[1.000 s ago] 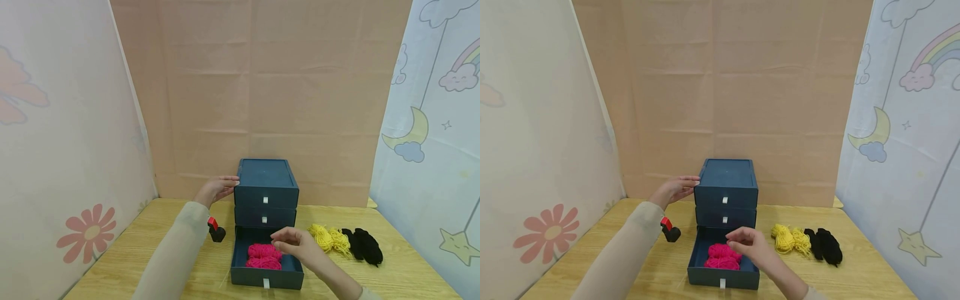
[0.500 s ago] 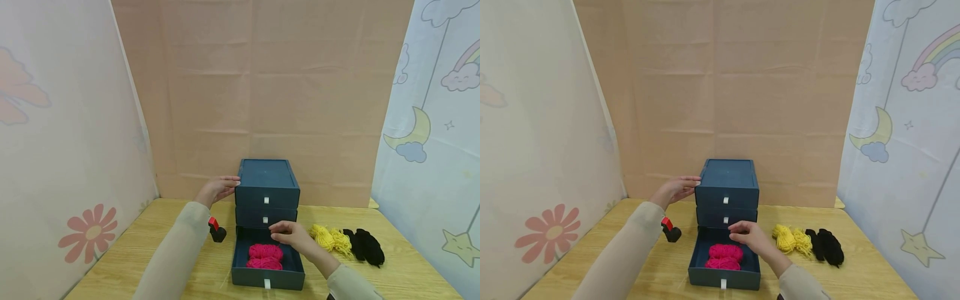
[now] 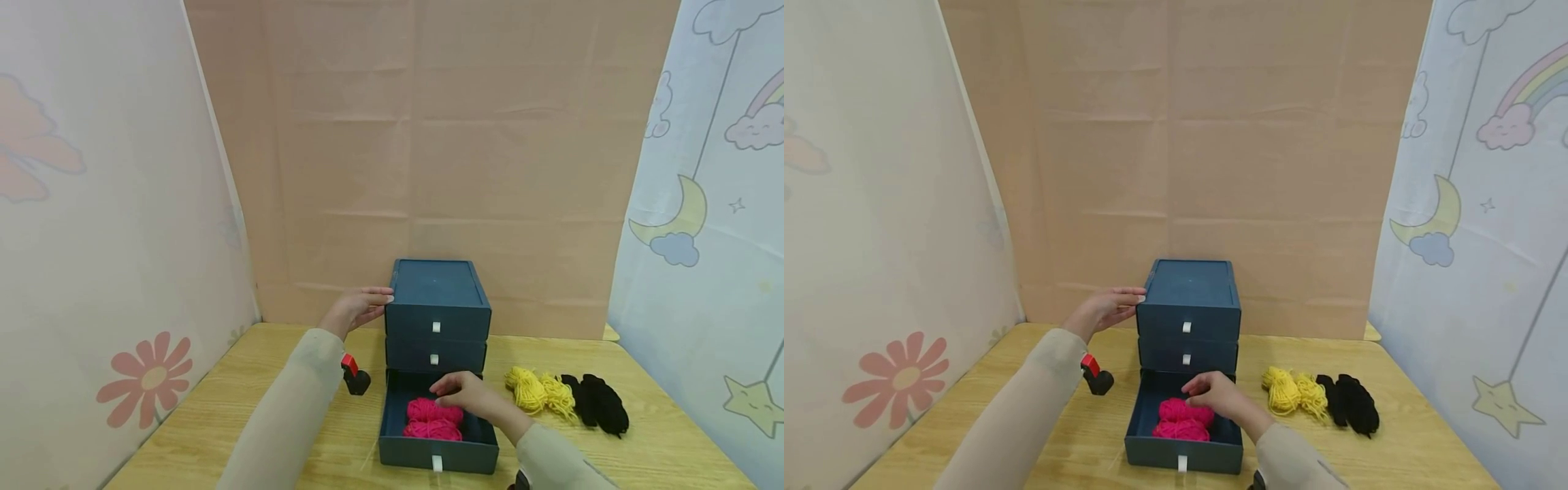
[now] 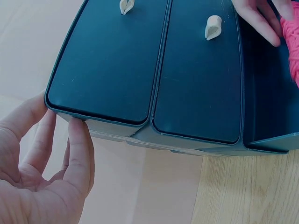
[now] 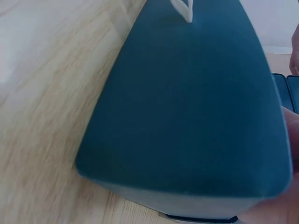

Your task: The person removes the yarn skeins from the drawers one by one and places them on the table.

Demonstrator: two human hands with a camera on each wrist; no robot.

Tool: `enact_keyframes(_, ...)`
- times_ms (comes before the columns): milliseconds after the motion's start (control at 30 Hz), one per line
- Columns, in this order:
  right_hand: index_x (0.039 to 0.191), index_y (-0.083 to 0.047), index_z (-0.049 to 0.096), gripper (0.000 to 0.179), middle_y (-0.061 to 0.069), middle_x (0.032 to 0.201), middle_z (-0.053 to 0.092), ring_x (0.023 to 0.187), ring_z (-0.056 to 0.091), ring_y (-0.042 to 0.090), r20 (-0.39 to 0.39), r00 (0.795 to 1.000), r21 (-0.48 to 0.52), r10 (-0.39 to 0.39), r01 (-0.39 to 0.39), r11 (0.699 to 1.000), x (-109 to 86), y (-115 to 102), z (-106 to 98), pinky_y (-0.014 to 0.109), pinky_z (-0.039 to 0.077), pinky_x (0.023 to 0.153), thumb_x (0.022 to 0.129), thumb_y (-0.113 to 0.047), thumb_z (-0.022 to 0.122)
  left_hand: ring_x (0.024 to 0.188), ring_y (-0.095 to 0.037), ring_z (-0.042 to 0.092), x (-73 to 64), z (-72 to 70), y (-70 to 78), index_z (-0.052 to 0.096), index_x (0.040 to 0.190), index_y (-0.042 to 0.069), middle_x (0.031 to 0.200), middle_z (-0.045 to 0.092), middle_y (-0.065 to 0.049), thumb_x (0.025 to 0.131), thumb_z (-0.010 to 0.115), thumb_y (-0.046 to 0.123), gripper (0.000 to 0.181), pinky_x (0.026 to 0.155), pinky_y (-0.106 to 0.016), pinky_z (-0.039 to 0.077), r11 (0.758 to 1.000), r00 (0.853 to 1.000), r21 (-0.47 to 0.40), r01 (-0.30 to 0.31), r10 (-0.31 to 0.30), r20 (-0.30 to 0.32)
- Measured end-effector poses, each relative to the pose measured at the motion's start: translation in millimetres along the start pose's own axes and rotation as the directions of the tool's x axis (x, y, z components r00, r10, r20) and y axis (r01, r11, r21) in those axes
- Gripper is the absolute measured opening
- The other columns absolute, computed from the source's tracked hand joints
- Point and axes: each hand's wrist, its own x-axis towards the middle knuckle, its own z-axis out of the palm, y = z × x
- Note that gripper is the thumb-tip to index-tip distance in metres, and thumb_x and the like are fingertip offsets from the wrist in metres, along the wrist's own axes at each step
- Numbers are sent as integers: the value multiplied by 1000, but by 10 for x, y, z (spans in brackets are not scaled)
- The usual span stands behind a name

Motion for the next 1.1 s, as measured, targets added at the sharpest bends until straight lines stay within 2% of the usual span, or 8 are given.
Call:
enact_keyframes(200,109,9,65,27,13,99,67,84,57,14,26,998,-32,52,-51,998,42,-18,18,30,56,76,85,-2,69,83,-11,59,5,-3,0,70,118,11,100,64,-1,90,69,14,28,97,-28,51,1000,1000,0,-5,5,3)
enact_keyframes(400,105,5,68,24,9,94,67,81,55,14,23,994,-68,111,-109,992,74,-28,45,30,57,74,81,2,72,83,-11,60,-12,0,1,71,116,12,100,65,-1,89,70,14,27,89,-23,54,1000,1000,1,3,-3,-9)
enact_keyframes(500,102,4,69,23,8,91,67,80,56,14,-6,993,-89,121,-121,989,82,-25,66,30,57,72,79,4,73,82,-11,59,-20,-1,-1,71,115,12,98,65,-1,89,70,14,27,83,-19,54,1000,1000,-1,8,-8,-9)
enact_keyframes(633,97,1,69,21,6,83,64,72,55,13,-61,988,-118,141,-148,982,93,-14,108,27,55,62,76,6,73,81,-11,59,-29,-2,0,71,116,12,96,65,-1,89,71,14,27,80,-17,54,1000,1000,0,7,-7,-6)
enact_keyframes(733,94,-1,68,21,5,76,59,64,51,13,-99,979,-127,178,-189,974,102,-5,145,24,51,54,75,7,73,80,-11,59,-26,-2,4,71,116,11,95,65,-1,89,71,14,28,79,-17,54,1000,1000,-5,7,-7,-3)
enact_keyframes(867,91,-3,67,22,5,71,55,58,49,13,-139,967,-130,215,-233,964,104,-10,172,21,48,50,74,9,74,80,-11,59,-12,0,3,71,116,10,94,65,0,89,70,14,27,77,-17,55,1000,1000,-13,2,-2,1)
enact_keyframes(967,90,-3,67,22,4,70,54,58,48,12,-146,966,-131,214,-233,964,102,-18,170,20,46,49,73,9,75,80,-11,59,-10,0,1,71,116,10,95,65,-1,89,70,14,27,83,-20,54,1000,1000,-12,1,-1,0)
enact_keyframes(1100,89,-2,67,21,3,67,52,58,46,12,-130,974,-117,186,-202,972,91,-17,150,20,42,49,72,8,76,81,-11,59,-20,4,3,71,116,11,96,65,-1,89,70,14,27,98,-28,50,1000,1000,-3,8,-8,1)
